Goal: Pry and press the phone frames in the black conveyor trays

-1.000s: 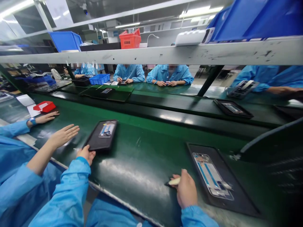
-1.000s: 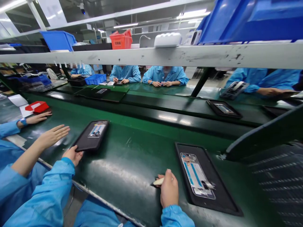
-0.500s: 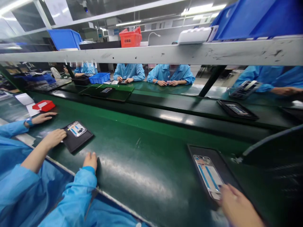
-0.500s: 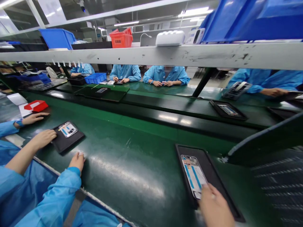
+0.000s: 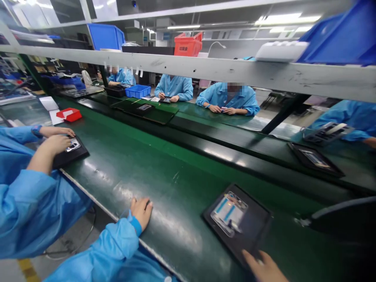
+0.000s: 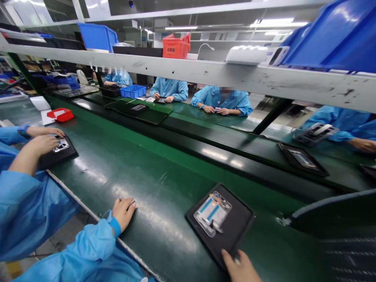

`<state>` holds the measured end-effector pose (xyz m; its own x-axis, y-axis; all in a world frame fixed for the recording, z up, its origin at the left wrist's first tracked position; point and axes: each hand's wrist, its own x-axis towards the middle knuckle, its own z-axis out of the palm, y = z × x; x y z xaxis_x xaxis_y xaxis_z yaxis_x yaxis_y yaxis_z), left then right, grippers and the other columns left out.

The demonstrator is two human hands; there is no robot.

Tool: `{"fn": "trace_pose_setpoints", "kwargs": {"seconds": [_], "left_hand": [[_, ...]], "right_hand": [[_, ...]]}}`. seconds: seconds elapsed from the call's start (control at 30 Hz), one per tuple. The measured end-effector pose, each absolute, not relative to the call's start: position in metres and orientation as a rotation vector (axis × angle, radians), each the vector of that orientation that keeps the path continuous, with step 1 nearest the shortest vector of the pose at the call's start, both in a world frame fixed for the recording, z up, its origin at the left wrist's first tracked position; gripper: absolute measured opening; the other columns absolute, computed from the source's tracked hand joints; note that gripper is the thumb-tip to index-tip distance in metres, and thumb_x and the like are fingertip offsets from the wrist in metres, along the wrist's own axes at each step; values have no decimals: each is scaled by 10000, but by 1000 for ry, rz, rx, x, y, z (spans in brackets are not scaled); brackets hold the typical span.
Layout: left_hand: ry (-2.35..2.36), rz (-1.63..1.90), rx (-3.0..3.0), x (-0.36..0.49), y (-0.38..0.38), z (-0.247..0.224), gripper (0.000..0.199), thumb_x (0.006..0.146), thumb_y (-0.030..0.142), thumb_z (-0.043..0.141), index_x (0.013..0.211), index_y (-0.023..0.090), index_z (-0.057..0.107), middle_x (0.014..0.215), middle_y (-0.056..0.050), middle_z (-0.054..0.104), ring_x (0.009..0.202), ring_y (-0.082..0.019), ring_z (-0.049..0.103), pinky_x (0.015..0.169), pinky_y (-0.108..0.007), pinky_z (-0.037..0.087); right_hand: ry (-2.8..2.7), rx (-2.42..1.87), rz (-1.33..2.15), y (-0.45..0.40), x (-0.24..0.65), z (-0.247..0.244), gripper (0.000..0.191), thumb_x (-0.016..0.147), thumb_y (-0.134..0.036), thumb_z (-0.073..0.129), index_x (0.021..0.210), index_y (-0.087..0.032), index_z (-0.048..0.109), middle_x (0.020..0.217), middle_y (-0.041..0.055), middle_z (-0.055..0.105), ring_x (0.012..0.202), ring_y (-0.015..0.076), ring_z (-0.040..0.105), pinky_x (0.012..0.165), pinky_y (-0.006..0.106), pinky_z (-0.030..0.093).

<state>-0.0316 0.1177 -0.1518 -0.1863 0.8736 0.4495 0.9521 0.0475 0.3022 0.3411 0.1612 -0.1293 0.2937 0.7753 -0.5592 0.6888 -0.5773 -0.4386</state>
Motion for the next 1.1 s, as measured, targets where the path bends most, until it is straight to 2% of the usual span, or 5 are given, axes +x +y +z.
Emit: {"fn": "trace_pose_setpoints", "kwargs": {"seconds": [0.13,0.27,0.63,0.87,1.1], "left_hand": [[-1943,-847,-2072,10,106,-154,263,845,326,371,942,233,596,859,-7,658,813,-186,613,722,-305,531],[-1827,-724,-2175,28,88,-154,241,838,315,392,943,262,602,1014,-16,620,966,-224,565,772,-362,520],[-1967,-506,-2637,-41,142,-145,467,874,410,233,991,131,589,1042,-111,604,1026,-201,534,932,-390,420],[-1981,-547,-2407,-11,127,-112,428,877,361,247,993,133,590,982,-99,617,969,-217,543,941,-414,379],[-1884,-360,-2548,57,135,-99,261,830,280,408,962,161,598,967,-81,613,1059,-336,448,953,-599,238]], "right_hand": [[-1687,-2181,1145,118,235,-123,657,810,-469,311,1351,-115,197,1108,148,568,1013,224,552,822,316,437],[-2157,-1733,1405,70,165,-115,330,823,-267,339,1049,-183,566,1024,88,621,941,195,583,787,258,425],[-2189,-1159,1718,92,123,-95,326,832,-368,372,1041,-232,582,1018,35,627,935,183,578,763,271,436],[-2220,-1639,823,132,201,-95,359,889,-304,318,1105,-158,564,1108,88,572,1049,195,494,906,305,359],[-2290,-1814,611,129,216,-110,335,896,-265,320,1131,-153,530,1037,81,600,943,191,534,806,295,381]]}}
